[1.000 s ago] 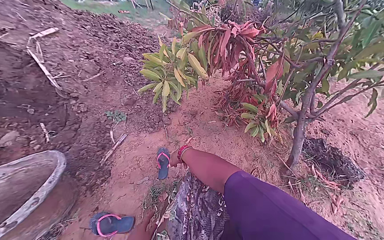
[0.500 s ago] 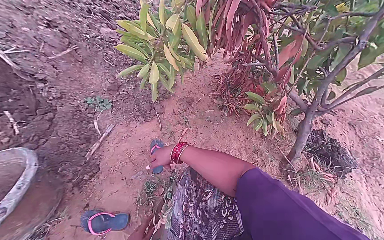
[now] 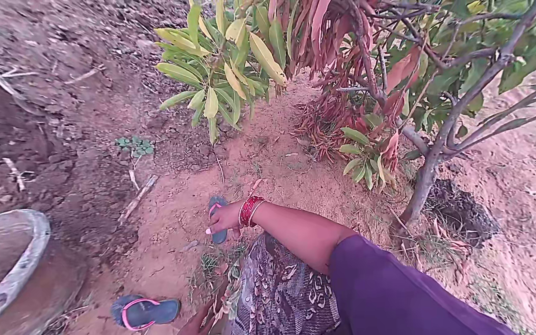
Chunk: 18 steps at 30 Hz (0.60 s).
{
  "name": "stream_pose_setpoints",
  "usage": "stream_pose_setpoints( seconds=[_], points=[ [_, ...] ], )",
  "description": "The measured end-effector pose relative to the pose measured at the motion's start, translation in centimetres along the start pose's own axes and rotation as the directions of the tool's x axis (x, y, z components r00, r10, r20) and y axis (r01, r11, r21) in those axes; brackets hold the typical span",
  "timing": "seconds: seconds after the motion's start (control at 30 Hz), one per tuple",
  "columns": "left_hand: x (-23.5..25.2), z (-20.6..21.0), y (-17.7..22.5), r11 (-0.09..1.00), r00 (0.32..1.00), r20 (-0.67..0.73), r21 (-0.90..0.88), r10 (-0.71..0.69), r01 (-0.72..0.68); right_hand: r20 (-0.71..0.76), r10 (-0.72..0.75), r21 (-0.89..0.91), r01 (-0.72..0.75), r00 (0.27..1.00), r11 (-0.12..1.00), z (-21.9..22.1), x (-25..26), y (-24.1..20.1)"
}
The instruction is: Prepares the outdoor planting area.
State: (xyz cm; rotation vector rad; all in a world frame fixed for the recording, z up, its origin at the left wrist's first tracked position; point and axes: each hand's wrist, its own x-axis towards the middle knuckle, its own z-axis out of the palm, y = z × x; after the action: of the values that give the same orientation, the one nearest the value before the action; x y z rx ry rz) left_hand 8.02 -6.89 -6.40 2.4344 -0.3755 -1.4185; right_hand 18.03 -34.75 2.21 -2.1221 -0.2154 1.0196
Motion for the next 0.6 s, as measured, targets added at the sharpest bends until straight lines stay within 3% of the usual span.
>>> stream_pose_setpoints(
  seconds=[0.33, 0.6],
  points=[
    [-0.9, 0.0, -0.2, 1.0, 0.997, -0.074, 0.007, -0.018, 0.019, -0.049, 0.179, -0.075, -0.182, 0.983, 0.98, 0.7, -0.6, 0.2],
    [-1.5, 0.0, 0.2, 1.0, 0.995, -0.095, 0.027, -0.004, 0.007, -0.048, 0.245, -0.407, -0.243, 0.968, 0.881, 2.4, 0.0, -0.7]
  ],
)
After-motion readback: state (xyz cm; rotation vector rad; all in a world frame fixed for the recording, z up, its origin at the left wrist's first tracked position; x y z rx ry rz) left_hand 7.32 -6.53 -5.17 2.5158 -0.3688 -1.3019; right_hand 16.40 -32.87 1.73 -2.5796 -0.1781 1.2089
